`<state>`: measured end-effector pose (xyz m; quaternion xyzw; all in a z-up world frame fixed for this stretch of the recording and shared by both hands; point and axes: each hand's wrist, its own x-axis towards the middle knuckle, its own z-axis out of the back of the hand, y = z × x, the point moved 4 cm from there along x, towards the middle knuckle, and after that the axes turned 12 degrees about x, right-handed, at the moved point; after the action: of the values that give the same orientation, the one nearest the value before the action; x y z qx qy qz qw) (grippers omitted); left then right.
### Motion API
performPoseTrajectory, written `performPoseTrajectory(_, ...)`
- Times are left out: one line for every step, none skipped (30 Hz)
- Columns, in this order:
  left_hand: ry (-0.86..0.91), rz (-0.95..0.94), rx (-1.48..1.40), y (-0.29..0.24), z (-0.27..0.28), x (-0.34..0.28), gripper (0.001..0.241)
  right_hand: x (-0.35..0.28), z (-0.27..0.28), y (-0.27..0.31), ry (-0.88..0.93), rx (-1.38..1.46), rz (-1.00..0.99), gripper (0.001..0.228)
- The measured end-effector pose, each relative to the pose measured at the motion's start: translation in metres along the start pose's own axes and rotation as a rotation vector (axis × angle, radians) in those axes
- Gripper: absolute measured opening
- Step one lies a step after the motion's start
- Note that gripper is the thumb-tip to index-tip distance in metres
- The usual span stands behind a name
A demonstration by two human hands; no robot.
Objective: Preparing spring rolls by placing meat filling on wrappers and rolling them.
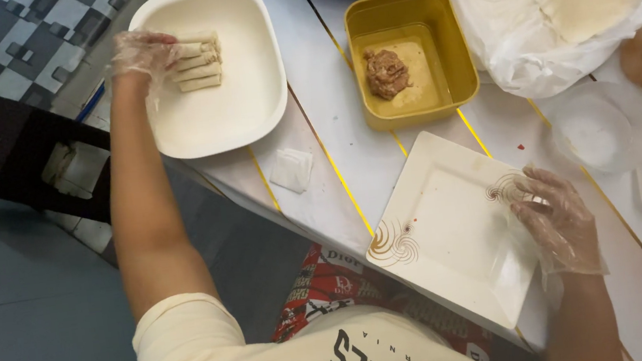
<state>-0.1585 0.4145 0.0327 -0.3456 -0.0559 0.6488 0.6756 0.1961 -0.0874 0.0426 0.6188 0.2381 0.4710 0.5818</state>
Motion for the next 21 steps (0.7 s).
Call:
performPoseTrajectory(-0.027, -0.056, 0.192, 0.015, -0.003, 0.039, 0.017, 0.0, 0.002, -0.003, 0.005, 0.008, 0.005, 0.036)
performPoseTrajectory(-0.054, -0.111, 0.384, 0.03, -0.007, 0.079, 0.037, -0.001, 0.004, -0.006, 0.01, 0.015, 0.01, 0.037)
performPoseTrajectory(-0.051, -0.117, 0.384, 0.042, -0.013, 0.086, 0.037, 0.0, 0.006, -0.008, 0.005, 0.011, 0.01, 0.037)
performPoseTrajectory(-0.239, -0.343, 0.156, 0.044, -0.012, 0.091, 0.015, 0.0, 0.007, -0.009, 0.022, 0.018, 0.039, 0.039)
performPoseTrajectory(-0.415, -0.572, -0.082, 0.046, -0.013, 0.094, 0.013, -0.002, 0.01, -0.009, 0.033, 0.022, 0.067, 0.041)
performPoseTrajectory(-0.405, -0.581, -0.084, 0.065, -0.012, 0.102, 0.013, 0.001, 0.007, -0.007, 0.022, 0.014, 0.064, 0.041)
performPoseTrajectory(-0.451, -0.527, -0.27, 0.074, -0.011, 0.117, 0.002, 0.001, 0.006, -0.004, 0.046, 0.044, 0.058, 0.039)
performPoseTrajectory(-0.489, -0.464, -0.456, 0.081, -0.012, 0.134, 0.013, 0.001, 0.007, -0.001, 0.07, 0.074, 0.053, 0.039)
performPoseTrajectory(-0.448, -0.505, -0.464, 0.087, -0.01, 0.136, 0.013, 0.001, 0.01, -0.001, 0.02, 0.048, 0.054, 0.039)
performPoseTrajectory(-0.518, -0.538, 0.156, 0.088, -0.01, 0.138, 0.009, 0.001, 0.011, -0.002, 0.024, -0.074, 0.059, 0.033)
performPoseTrajectory(-0.588, -0.537, 0.782, 0.095, -0.005, 0.142, 0.011, 0.005, 0.011, -0.004, 0.037, -0.186, 0.059, 0.027)
performPoseTrajectory(-0.583, -0.583, 0.777, 0.051, -0.001, 0.094, 0.011, 0.003, 0.016, -0.001, -0.004, -0.204, 0.057, 0.027)
performPoseTrajectory(-0.537, -0.437, 0.805, 0.02, 0.003, 0.04, 0.015, 0.004, 0.016, 0.001, 0.008, -0.143, 0.077, 0.027)
performPoseTrajectory(-0.491, -0.29, 0.832, -0.011, 0.008, -0.022, 0.02, 0.005, 0.014, 0.001, 0.02, -0.081, 0.098, 0.028)
performPoseTrajectory(-0.488, -0.302, 0.836, -0.013, 0.008, -0.016, 0.02, 0.006, 0.014, 0.001, 0.008, -0.083, 0.096, 0.028)
performPoseTrajectory(-0.569, -0.36, 0.974, -0.017, 0.008, -0.012, 0.019, 0.006, 0.016, 0.0, -0.056, -0.065, 0.104, 0.027)
performPoseTrajectory(-0.643, -0.414, 1.111, -0.016, 0.005, -0.009, 0.019, 0.005, 0.019, -0.001, -0.114, -0.049, 0.105, 0.027)
performPoseTrajectory(-0.634, -0.421, 1.114, -0.011, -0.001, -0.001, 0.019, 0.003, 0.022, 0.0, -0.12, -0.051, 0.096, 0.027)
performPoseTrajectory(-0.757, -0.486, 1.319, -0.005, -0.002, 0.001, 0.02, 0.004, 0.02, 0.002, -0.049, -0.122, 0.13, 0.025)
performPoseTrajectory(-0.881, -0.552, 1.525, 0.003, -0.004, 0.004, 0.021, 0.005, 0.016, 0.005, 0.022, -0.191, 0.164, 0.023)
performPoseTrajectory(-0.875, -0.515, 1.538, 0.01, -0.014, 0.02, 0.021, 0.003, 0.017, 0.006, 0.049, -0.171, 0.169, 0.023)
